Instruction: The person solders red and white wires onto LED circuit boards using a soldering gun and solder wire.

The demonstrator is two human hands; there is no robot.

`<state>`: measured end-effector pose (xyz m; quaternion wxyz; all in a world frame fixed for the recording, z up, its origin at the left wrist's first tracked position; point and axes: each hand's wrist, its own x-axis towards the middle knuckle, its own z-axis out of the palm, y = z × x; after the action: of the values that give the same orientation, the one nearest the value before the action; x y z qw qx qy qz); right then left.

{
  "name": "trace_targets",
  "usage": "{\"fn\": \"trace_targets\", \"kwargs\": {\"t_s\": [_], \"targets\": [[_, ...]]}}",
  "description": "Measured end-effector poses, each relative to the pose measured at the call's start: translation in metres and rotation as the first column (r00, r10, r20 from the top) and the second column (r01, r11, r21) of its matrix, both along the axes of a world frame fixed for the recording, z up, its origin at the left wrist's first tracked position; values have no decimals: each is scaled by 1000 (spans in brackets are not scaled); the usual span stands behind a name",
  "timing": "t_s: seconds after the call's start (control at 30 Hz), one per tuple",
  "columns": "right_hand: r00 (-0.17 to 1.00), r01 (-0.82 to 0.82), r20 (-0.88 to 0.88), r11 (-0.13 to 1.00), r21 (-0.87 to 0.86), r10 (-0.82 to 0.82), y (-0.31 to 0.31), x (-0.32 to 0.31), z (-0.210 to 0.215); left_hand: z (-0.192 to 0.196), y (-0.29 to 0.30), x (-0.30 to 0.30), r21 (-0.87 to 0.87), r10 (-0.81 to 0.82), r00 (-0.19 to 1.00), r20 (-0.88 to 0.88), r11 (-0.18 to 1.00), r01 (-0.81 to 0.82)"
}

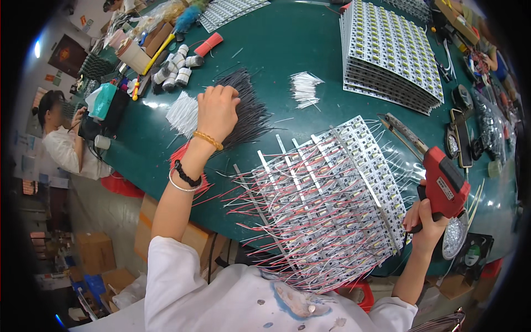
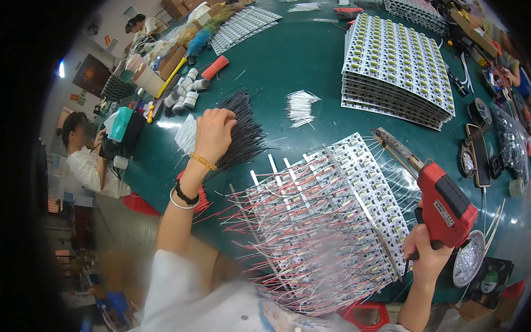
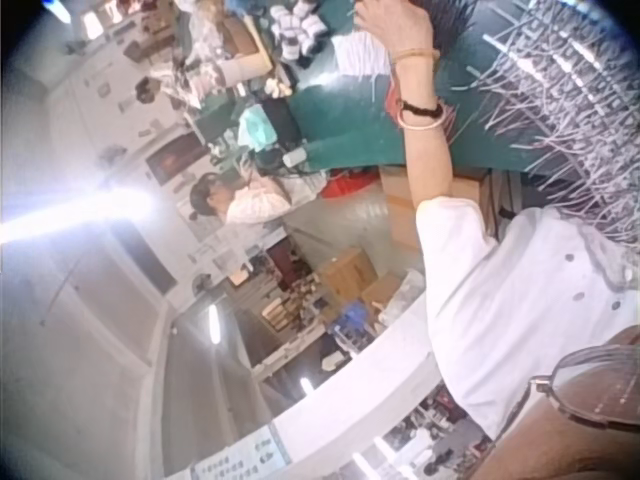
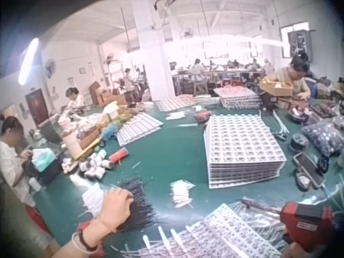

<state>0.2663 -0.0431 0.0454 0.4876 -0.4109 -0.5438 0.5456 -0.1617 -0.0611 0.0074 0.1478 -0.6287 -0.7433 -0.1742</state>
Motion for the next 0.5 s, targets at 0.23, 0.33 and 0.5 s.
{"fn": "trace_targets", "kwargs": {"t_s": [0.23,0.33,0.5], "targets": [[1000,-13,-11,1000,-21,13,-2,0,0,-11,19,-18,-129,76,994,-75,988,-85],[1000,-11,16,1000,-27,11,-2,2,-1,-10,21,-18,-185,86,994,-63,978,-96],[998,-7,58,1000,-19,8,-1,0,-1,-10,21,-15,-125,95,992,-87,986,-106]]}}
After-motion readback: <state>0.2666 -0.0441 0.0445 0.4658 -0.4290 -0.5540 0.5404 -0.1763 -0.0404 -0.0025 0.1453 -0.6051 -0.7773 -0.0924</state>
